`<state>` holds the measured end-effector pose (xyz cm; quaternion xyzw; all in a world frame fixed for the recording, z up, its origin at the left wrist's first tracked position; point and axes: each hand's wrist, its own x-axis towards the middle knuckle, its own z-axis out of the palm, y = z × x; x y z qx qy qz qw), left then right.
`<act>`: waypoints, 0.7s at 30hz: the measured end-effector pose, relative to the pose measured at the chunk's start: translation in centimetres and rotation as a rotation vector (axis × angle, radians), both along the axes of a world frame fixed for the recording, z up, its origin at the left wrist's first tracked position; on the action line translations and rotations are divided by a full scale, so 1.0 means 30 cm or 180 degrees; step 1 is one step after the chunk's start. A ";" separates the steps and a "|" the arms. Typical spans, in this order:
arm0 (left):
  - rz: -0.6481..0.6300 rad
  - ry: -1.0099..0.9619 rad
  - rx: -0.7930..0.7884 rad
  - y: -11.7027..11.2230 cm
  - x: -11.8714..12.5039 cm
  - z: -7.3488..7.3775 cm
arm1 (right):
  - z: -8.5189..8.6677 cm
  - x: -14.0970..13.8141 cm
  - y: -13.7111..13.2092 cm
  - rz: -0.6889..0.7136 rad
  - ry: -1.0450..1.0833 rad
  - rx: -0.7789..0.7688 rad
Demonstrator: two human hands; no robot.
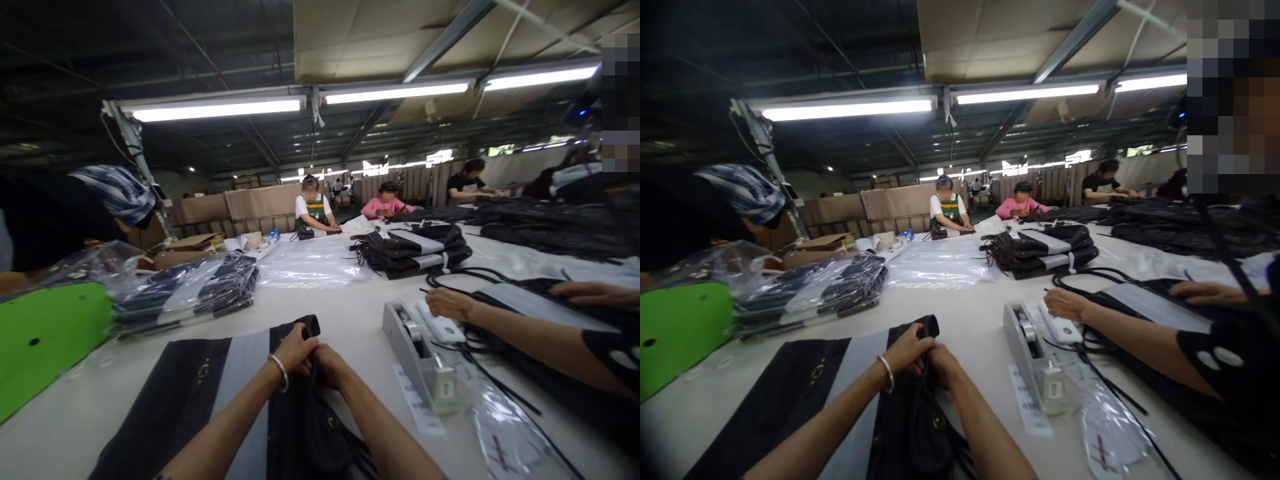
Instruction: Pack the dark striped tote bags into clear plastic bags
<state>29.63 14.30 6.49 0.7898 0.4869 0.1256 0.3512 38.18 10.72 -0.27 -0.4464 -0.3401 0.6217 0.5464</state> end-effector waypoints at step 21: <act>-0.0773 -0.0952 -0.0028 0.275 -0.066 0.145 | 0.020 0.122 0.121 -0.0345 0.0018 -0.0036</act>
